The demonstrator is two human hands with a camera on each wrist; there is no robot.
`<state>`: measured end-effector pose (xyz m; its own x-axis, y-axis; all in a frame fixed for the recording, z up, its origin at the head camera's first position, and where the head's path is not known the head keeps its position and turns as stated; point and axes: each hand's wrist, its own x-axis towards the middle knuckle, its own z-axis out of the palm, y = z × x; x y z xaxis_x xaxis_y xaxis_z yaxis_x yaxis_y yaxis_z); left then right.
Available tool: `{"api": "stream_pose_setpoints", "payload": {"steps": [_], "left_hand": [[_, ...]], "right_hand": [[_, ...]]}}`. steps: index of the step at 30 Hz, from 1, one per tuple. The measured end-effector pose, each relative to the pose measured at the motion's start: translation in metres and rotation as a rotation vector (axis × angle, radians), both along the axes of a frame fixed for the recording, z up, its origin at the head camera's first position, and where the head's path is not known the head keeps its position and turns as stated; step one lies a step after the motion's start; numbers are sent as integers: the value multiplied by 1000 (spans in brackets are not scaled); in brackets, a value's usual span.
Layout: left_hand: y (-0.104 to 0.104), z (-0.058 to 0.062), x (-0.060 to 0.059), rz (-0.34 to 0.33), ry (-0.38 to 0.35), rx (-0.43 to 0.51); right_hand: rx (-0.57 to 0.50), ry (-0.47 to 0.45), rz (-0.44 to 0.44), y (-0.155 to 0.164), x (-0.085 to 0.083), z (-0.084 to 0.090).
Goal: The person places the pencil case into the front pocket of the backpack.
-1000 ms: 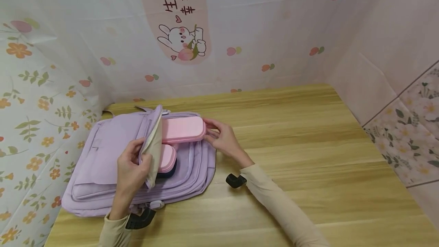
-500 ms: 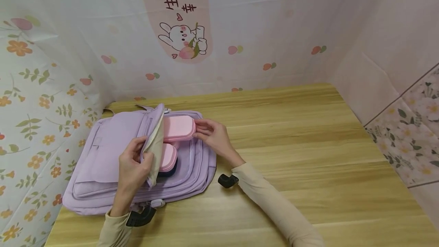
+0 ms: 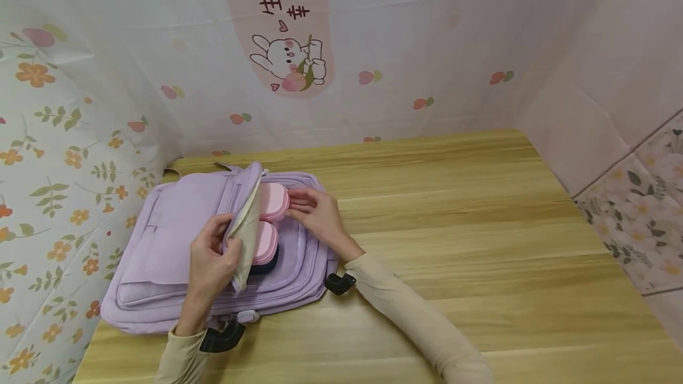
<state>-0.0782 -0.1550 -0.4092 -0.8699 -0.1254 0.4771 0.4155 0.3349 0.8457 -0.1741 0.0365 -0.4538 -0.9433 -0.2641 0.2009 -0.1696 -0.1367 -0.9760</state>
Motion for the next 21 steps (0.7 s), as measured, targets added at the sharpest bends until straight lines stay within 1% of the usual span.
{"api": "stream_pose_setpoints", "payload": {"steps": [6,9,14,18,21], "left_hand": [[3,-2,-1,-7,5,26],[4,-3,-1,-7,2,35],[4,-3,-2,-3,6,16],[4,-2,-3,-24,10,-47],[5,0,-4,-44,49,-164]], "right_hand": [[-3,-11,3,-7,-1,-1],[0,2,2,-10,0,-1],[14,37,-7,-13,2,-3],[45,35,10,-12,4,-3],[101,22,10,-7,6,1]]}}
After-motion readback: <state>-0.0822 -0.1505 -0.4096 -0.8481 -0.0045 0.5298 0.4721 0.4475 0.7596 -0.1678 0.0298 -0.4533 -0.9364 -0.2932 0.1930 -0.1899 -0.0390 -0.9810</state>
